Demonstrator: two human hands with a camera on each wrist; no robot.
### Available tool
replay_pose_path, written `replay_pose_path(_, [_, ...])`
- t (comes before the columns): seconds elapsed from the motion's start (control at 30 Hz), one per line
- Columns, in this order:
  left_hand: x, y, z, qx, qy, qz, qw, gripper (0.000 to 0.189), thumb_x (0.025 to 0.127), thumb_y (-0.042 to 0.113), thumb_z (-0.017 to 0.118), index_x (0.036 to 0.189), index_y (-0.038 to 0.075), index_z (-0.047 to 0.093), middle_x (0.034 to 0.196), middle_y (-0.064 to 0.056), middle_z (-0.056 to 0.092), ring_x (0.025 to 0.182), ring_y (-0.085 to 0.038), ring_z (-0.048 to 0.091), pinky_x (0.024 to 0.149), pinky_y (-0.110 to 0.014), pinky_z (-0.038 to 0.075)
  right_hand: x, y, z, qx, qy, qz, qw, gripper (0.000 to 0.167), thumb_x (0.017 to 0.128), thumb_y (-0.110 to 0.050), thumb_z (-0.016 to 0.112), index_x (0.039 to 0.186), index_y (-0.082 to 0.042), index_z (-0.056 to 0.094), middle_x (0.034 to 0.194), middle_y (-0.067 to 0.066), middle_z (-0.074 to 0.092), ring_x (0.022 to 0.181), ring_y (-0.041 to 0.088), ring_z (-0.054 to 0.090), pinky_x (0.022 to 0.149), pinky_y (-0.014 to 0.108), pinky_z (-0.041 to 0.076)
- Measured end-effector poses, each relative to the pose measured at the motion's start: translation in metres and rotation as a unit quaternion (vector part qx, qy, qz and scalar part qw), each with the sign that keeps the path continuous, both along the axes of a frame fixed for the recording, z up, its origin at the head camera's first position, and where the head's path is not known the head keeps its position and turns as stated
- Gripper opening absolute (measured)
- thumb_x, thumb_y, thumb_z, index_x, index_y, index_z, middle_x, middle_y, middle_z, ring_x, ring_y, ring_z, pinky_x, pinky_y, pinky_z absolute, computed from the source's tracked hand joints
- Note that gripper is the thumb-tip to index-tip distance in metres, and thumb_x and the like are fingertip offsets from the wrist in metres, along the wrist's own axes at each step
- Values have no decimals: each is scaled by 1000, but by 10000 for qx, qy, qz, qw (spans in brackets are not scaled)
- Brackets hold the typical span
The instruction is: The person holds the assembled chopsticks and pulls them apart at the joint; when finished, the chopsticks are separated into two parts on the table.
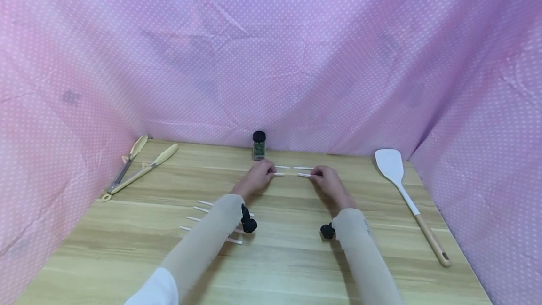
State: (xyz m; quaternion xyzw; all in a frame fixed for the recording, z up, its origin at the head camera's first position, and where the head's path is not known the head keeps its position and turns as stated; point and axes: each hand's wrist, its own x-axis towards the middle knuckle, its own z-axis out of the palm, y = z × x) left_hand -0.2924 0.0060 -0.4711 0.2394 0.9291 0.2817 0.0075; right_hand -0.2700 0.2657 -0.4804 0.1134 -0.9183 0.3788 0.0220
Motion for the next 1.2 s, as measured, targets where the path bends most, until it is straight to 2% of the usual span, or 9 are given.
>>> replay_pose_path(0.2, [-3,7,-8,-127,78,184,9997,6,91,6,62,94,7,67,94,-5,61,91,-18,57,85,-30,48,-5,-2,-4,93,197,22,9998,6,90,-10,66,92,-5,68,90,10,67,83,20,56,76,33,48])
replay_pose_path(0.37, [-4,10,-11,-146,199,274,9993,6,90,7,62,94,8,67,93,-5,60,90,-19,56,85,-31,48,-6,-3,-7,16,342,65,9994,6,88,-7,66,91,-3,68,90,12,67,83,22,57,78,36,48])
replay_pose_path(0.57, [-3,12,-12,-140,464,237,9985,9,89,6,63,95,8,70,94,-6,61,92,-22,57,86,-33,47,-7,-5,-10,349,836,178,9957,6,87,-6,68,90,-1,70,91,14,67,87,27,60,81,44,49])
replay_pose_path(0.93, [-7,14,-16,-204,562,252,9979,9,91,8,62,95,12,69,95,-3,60,91,-19,55,84,-32,46,-10,-5,-15,595,1171,290,9909,8,86,-1,67,92,-1,72,95,14,65,90,31,61,82,46,50])
replay_pose_path(1.2, [-7,15,-18,-235,624,227,9975,10,91,10,62,96,13,69,95,-2,59,91,-18,54,85,-32,45,-10,-4,-16,651,1249,229,9898,10,86,-3,68,94,-3,74,94,13,64,89,28,61,80,43,50])
